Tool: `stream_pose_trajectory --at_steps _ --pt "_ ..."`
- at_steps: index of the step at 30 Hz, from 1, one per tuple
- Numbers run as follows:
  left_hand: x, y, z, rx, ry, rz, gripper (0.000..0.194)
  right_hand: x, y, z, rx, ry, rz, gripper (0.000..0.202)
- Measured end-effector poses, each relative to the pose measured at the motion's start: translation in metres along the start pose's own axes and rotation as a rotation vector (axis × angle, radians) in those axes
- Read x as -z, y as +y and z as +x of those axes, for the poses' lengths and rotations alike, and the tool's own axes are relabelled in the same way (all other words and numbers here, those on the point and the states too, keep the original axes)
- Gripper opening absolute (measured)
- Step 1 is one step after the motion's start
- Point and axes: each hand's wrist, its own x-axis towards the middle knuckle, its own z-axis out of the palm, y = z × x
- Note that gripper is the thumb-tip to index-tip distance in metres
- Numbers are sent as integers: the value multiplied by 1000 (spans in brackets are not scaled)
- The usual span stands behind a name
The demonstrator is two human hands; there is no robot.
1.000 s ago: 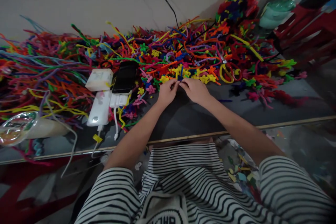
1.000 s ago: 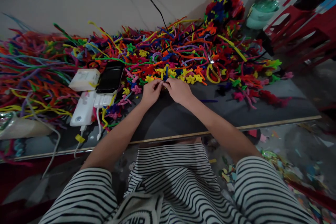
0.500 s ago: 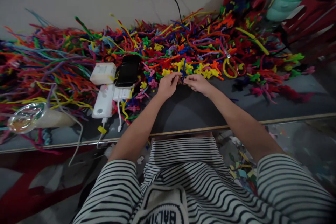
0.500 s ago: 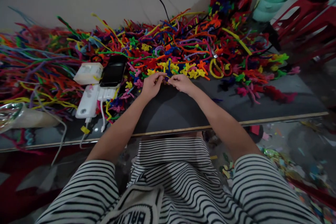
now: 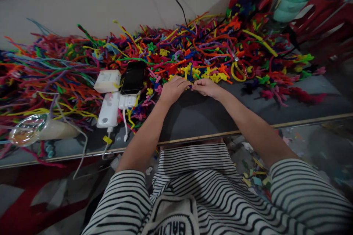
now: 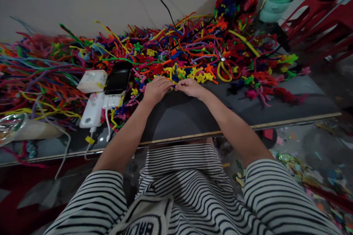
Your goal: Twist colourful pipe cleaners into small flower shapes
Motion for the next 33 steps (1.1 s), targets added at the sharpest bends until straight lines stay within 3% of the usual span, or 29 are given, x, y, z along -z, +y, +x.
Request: stream_pose_trajectory --at_steps 3,5,8,13,21,27,33 --pt "-1 6 3 7 -17 -11 25 -1 1 1 68 21 -45 46" --pt "-5 11 4 61 35 -75 21 -4 0 1 137 80 -122 45" --pt "-11 17 5 263 114 -234 18 -12 0 -3 262 190 -342 33" --pt "-14 12 5 579 -1 -517 18 -27 7 -11 299 299 -747 11" --pt "-13 7 7 672 67 -909 31 -22 4 -5 279 331 -467 34" --pt "-13 -2 5 655 8 -955 56 -17 7 0 256 256 -326 46" --pt "-5 1 7 627 -32 -945 59 -14 10 4 213 214 -231 52"
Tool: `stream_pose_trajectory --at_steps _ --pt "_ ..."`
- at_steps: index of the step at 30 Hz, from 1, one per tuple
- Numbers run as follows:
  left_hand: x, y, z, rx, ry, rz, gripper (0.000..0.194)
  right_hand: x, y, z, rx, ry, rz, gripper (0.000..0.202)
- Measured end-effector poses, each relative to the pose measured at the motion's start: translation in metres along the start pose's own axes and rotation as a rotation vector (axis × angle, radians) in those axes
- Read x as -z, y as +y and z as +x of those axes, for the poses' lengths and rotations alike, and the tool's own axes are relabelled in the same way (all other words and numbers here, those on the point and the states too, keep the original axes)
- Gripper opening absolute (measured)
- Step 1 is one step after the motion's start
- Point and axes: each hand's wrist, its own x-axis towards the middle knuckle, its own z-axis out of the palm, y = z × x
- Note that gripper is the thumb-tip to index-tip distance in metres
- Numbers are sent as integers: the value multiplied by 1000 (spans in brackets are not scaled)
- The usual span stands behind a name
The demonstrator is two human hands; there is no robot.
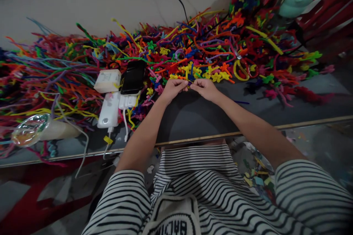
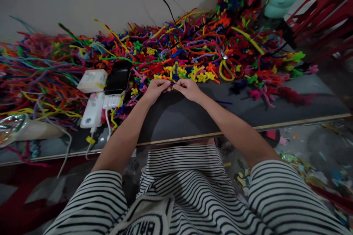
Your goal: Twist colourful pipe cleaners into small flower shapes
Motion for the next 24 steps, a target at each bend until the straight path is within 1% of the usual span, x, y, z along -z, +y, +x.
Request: stream_pose_trajectory --at_steps 3,8,10,13,15,20,24 --pt "0 3 -1 13 -19 5 57 0 2 0 12 -20 3 51" --pt "1 7 -2 112 -62 -14 53 0 7 0 56 -37 -36 49" --pt "-1 7 -2 120 -21 -34 54 1 8 1 71 -9 -50 47" --pt "-6 6 -2 94 63 -83 56 2 9 2 93 29 -56 47" --pt "-9 5 -2 72 74 -109 57 2 9 2 98 19 -55 48" --pt "-9 2 -2 0 41 -138 57 3 6 2 78 -33 -31 51" --pt "-7 -2 0 20 -44 -149 52 3 8 3 77 -42 -33 53"
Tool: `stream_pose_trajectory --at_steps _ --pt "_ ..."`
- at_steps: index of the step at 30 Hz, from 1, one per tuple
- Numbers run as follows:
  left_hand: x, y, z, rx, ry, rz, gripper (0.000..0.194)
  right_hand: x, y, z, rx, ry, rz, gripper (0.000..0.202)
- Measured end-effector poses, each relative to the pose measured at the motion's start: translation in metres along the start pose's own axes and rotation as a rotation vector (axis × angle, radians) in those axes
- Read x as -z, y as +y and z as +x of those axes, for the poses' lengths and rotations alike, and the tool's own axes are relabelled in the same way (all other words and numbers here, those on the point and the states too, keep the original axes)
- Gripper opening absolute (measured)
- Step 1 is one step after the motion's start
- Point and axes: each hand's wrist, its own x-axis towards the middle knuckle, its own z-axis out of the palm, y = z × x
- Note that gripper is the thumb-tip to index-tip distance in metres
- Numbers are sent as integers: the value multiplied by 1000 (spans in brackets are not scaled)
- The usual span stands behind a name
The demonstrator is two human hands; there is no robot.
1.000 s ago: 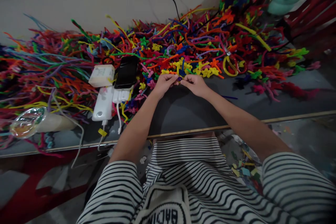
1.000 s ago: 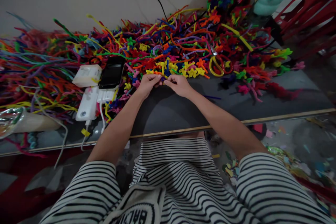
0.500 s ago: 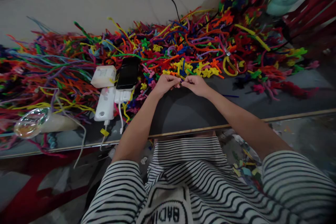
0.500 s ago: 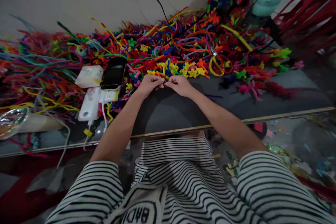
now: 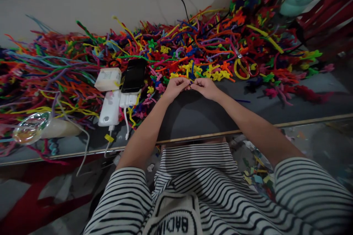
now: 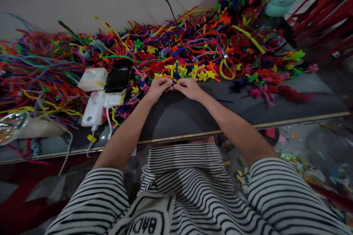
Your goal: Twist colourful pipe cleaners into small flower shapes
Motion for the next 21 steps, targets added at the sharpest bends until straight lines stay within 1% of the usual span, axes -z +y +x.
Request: stream_pose_trajectory --at_steps 3,7,12,15,19,21 --pt "1 -4 2 37 -13 -6 45 -1 2 1 3 11 1 50" --pt "3 -7 4 22 -30 4 41 -1 3 2 -3 -11 39 46" --pt "6 -3 4 3 -95 86 40 0 2 1 20 -69 74 44" --pt "7 0 3 7 -118 138 36 1 3 1 40 -70 68 41" --pt "6 0 3 20 -113 196 37 2 5 1 54 -41 38 38" --pt "3 -2 3 1 -73 195 41 1 5 1 54 -23 39 40"
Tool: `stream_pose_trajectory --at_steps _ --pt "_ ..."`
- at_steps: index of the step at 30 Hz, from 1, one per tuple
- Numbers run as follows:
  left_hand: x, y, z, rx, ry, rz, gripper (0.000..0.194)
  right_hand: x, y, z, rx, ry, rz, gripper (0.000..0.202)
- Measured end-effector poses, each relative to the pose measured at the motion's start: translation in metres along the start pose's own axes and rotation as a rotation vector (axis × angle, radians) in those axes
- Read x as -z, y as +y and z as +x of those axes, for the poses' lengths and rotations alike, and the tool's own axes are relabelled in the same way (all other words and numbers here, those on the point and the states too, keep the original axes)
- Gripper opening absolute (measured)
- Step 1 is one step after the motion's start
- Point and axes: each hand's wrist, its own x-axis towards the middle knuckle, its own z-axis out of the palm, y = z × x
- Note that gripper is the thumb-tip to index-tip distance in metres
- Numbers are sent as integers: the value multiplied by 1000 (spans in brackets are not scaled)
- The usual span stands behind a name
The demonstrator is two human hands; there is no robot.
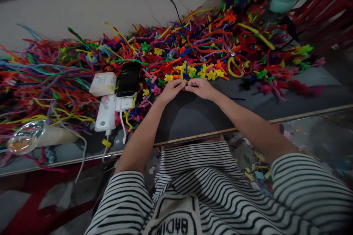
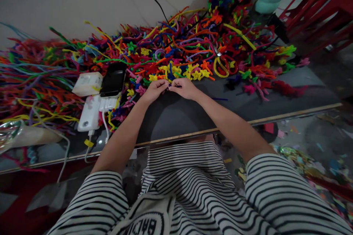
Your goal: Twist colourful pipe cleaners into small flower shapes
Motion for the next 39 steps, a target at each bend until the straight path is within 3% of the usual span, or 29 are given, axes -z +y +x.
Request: stream_pose_trajectory --at_steps 5,9,22,30,35,39 --pt "-10 -6 2 -38 205 -91 51 -1 -1 2 -28 60 20 51" --pt "-9 -7 2 -31 284 -163 51 -2 -3 1 -62 25 63 56" --pt "-7 3 -3 -42 174 -133 43 1 -4 0 -124 -102 245 40" --pt "-9 -1 -2 -52 229 -152 47 2 -2 0 -80 -160 262 42" --pt "-12 -1 -3 -63 278 -163 51 1 -7 -1 -87 -118 198 44" --pt "-11 1 -6 -70 244 -164 50 0 -10 -2 -63 -120 132 44"
